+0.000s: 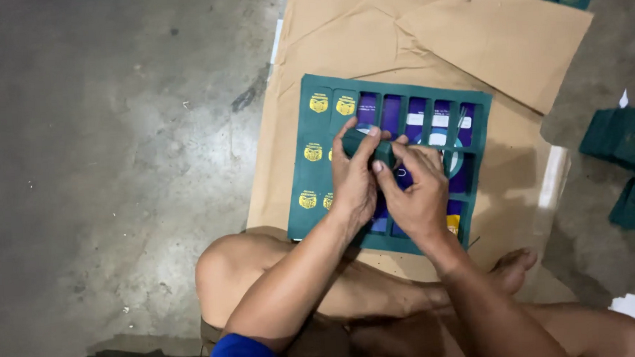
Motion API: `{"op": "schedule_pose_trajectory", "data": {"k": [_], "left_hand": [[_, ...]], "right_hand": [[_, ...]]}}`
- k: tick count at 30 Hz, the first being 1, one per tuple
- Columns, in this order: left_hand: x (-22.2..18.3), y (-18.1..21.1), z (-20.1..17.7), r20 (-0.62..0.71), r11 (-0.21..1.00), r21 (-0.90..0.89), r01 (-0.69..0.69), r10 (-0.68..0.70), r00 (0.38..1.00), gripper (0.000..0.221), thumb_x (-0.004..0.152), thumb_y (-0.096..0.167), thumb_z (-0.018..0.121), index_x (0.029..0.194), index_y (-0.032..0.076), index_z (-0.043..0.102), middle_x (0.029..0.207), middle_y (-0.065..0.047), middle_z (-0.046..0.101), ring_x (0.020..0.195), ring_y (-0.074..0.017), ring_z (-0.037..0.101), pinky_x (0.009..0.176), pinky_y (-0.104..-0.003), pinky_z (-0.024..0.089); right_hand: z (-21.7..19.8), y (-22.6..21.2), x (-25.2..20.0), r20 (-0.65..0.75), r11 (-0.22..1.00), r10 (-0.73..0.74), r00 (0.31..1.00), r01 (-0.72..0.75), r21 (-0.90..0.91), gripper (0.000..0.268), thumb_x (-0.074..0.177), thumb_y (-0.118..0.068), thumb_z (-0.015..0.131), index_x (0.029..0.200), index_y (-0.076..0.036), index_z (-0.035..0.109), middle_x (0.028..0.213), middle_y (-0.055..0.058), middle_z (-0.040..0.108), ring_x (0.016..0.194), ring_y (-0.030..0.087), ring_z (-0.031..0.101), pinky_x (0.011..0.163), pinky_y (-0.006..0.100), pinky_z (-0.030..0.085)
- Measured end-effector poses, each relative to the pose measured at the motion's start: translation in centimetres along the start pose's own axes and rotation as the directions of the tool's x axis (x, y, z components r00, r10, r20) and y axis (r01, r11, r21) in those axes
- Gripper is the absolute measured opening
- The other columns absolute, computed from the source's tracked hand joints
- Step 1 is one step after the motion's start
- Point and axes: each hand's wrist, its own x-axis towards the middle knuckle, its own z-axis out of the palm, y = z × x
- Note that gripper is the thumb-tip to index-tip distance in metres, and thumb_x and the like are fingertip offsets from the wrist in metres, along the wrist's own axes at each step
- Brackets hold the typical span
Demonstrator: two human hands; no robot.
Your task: The person sits cross-legged on the floor and folds flat printed paperboard cartons into small boxes by hand, pressing the flaps to shape each one. Finished boxes are placed into a slotted green tray and stacked in piles on the floor beside the work area.
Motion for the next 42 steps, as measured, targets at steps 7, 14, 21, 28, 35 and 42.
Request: {"op": "schedule_pose_trajectory", "data": {"k": [7,14,21,28,35,42], "left_hand": [[1.1,0.9,-2.2,0.187,0.941,-0.116,0.318,-0.294,0.937,0.029,0.095,0.012,0.062,0.12,0.001,0.051,0.101,-0.021,0.067,0.099,-0.0369,0.074,0.085,-0.044,0.064],[0.0,0.3,-1.8,0.209,0.931,-0.034,0.364,-0.349,0.913,0.015,0.098,0.011,0.062,0.106,0.004,0.053,0.099,-0.019,0.068,0.103,-0.0367,0.073,0.088,-0.042,0.063],[3.2,-2.3,-6.1,0.268,0.92,0.116,0.375,-0.393,0.88,0.024,0.109,0.029,0.066,0.114,0.007,0.059,0.095,-0.009,0.066,0.078,-0.0181,0.069,0.064,-0.032,0.061],[2.2,0.2,-3.1,0.054,0.779,0.494,0.386,-0.471,0.88,0.071,0.098,0.066,0.038,0.112,0.002,0.065,0.088,-0.011,0.073,0.069,-0.0217,0.071,0.059,-0.034,0.063],[1.1,1.5,-3.4,0.071,0.741,0.548,0.388,-0.503,0.861,0.08,0.098,0.069,0.033,0.101,-0.005,0.064,0.069,-0.017,0.067,0.06,-0.0316,0.073,0.051,-0.032,0.055],[1.4,1.6,-3.5,0.213,0.779,0.463,0.423,-0.561,0.8,0.074,0.102,0.063,0.03,0.085,-0.001,0.063,0.064,-0.012,0.063,0.062,-0.0307,0.072,0.051,-0.032,0.053]], "right_hand": [[-2.8,0.7,-0.8,0.185,0.998,0.051,0.981,-0.054,0.011,0.029,0.094,-0.015,0.077,0.122,-0.006,0.075,0.115,0.011,0.074,0.11,0.028,0.066,0.095,0.039,0.052],[-3.9,3.2,-2.6,0.18,0.999,-0.033,0.983,0.032,0.01,0.037,0.086,-0.021,0.084,0.119,-0.006,0.073,0.119,0.009,0.073,0.115,0.027,0.062,0.099,0.038,0.051],[-4.2,1.0,-0.3,0.091,0.999,-0.04,0.995,0.038,0.024,0.029,0.086,-0.022,0.083,0.11,-0.006,0.079,0.109,0.007,0.077,0.101,0.027,0.062,0.091,0.041,0.05],[-4.2,1.5,0.3,0.035,0.996,-0.074,0.997,0.072,0.054,0.023,0.089,-0.022,0.079,0.101,-0.003,0.075,0.1,0.01,0.076,0.095,0.027,0.066,0.082,0.041,0.05],[-3.3,2.4,-0.9,0.163,0.967,0.061,0.985,-0.098,0.233,0.024,0.101,-0.019,0.072,0.096,0.003,0.067,0.082,0.012,0.064,0.071,0.019,0.058,0.065,0.032,0.047],[-3.2,4.7,-0.1,0.283,0.865,0.338,0.898,-0.414,0.282,0.041,0.108,-0.025,0.064,0.075,-0.002,0.055,0.067,-0.005,0.039,0.065,0.004,0.032,0.054,0.028,0.029]]}}
